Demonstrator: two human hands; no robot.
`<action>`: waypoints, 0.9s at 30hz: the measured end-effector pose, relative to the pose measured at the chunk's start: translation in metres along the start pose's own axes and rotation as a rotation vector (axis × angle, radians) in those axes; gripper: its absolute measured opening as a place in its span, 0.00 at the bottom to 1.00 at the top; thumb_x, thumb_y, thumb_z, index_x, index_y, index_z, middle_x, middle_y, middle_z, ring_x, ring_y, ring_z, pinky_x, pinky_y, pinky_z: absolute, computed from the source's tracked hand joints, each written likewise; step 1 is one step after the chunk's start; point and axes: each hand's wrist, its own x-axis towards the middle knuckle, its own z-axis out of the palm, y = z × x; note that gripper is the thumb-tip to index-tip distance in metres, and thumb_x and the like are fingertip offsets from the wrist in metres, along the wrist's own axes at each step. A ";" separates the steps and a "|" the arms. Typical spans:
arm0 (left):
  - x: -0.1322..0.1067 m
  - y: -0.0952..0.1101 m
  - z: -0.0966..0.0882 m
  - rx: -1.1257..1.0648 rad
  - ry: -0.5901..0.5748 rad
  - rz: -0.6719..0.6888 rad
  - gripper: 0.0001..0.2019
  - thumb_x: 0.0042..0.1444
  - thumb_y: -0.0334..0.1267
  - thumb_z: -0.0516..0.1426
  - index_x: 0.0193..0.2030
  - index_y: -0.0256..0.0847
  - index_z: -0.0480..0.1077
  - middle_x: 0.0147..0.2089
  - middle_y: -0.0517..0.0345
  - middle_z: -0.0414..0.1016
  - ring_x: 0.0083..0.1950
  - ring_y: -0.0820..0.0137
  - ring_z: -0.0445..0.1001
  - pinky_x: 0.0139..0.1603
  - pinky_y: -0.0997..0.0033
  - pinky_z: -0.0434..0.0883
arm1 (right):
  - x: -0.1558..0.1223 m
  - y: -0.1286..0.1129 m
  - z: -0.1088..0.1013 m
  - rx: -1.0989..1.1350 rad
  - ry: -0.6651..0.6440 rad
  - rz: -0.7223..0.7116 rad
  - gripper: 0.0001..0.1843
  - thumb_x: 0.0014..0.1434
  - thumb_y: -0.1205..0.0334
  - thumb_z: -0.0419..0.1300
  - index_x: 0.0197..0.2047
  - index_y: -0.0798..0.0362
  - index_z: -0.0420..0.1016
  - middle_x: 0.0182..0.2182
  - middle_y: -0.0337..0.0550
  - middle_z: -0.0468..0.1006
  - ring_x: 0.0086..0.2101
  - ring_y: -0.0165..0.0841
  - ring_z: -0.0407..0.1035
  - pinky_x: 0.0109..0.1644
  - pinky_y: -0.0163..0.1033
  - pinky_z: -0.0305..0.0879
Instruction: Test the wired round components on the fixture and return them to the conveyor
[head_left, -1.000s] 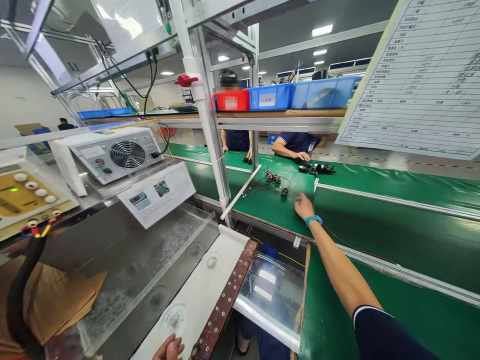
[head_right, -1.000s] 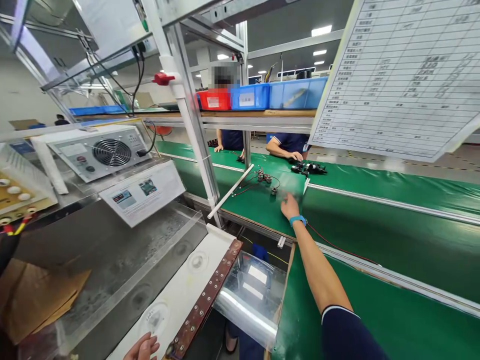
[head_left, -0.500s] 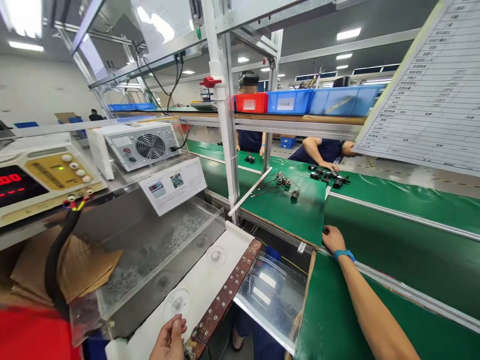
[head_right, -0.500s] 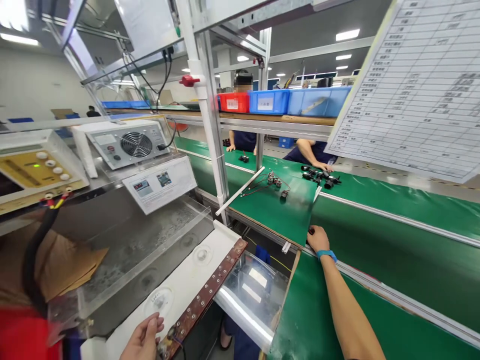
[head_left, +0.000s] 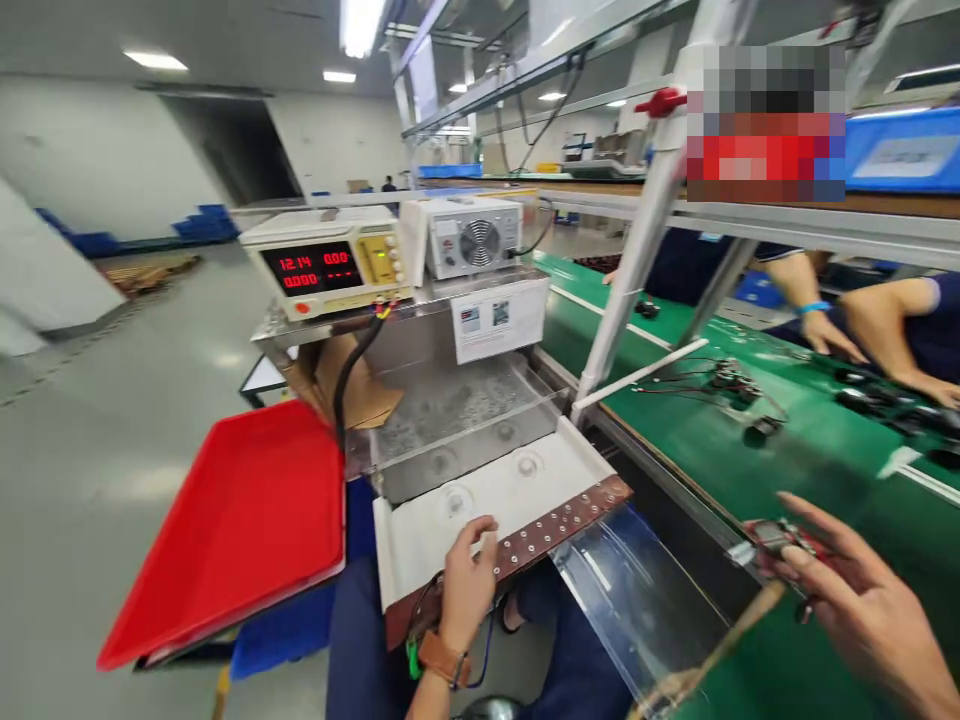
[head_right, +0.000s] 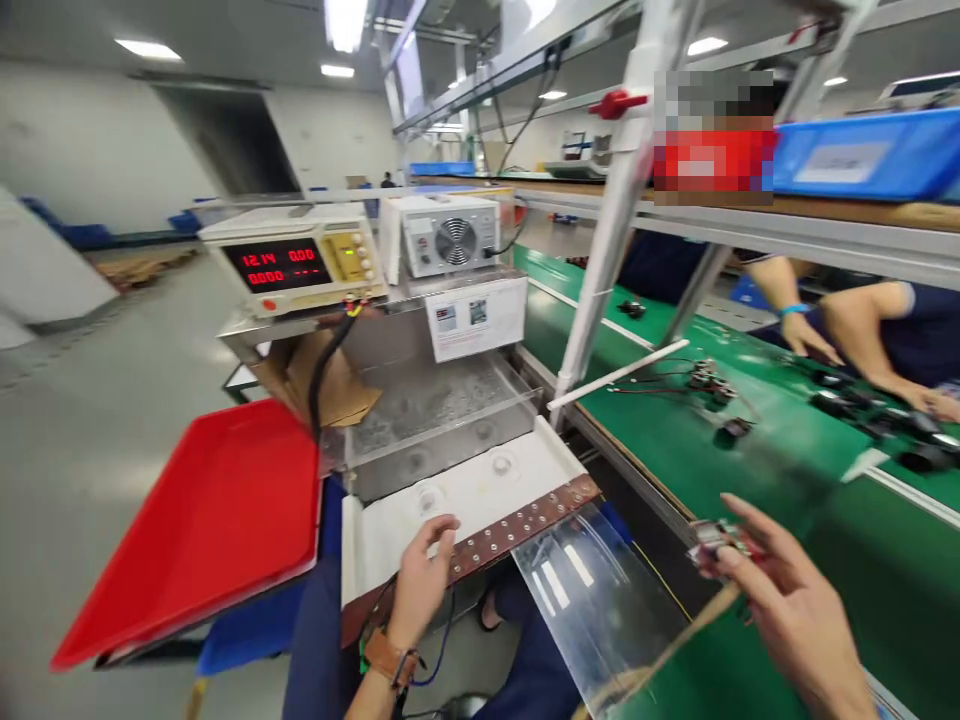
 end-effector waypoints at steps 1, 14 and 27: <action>-0.009 0.010 0.008 -0.045 -0.054 -0.007 0.20 0.55 0.53 0.55 0.47 0.41 0.74 0.50 0.47 0.79 0.53 0.58 0.74 0.58 0.57 0.68 | -0.008 -0.016 0.023 0.062 -0.161 0.004 0.36 0.45 0.35 0.62 0.55 0.41 0.71 0.42 0.55 0.80 0.33 0.44 0.76 0.35 0.50 0.74; -0.062 -0.013 0.006 -0.631 -0.124 -0.347 0.28 0.47 0.66 0.58 0.37 0.40 0.66 0.19 0.68 0.63 0.26 0.70 0.71 0.32 0.71 0.64 | -0.050 -0.067 0.371 -0.316 -0.840 -0.382 0.15 0.51 0.52 0.65 0.34 0.54 0.69 0.29 0.44 0.78 0.33 0.37 0.74 0.35 0.36 0.63; -0.090 -0.044 -0.005 -0.551 -0.529 -0.490 0.31 0.45 0.69 0.56 0.34 0.38 0.67 0.21 0.58 0.72 0.26 0.68 0.75 0.28 0.73 0.65 | -0.058 -0.042 0.401 -0.783 -0.809 -0.592 0.32 0.61 0.32 0.48 0.43 0.55 0.74 0.36 0.55 0.80 0.40 0.44 0.74 0.39 0.40 0.60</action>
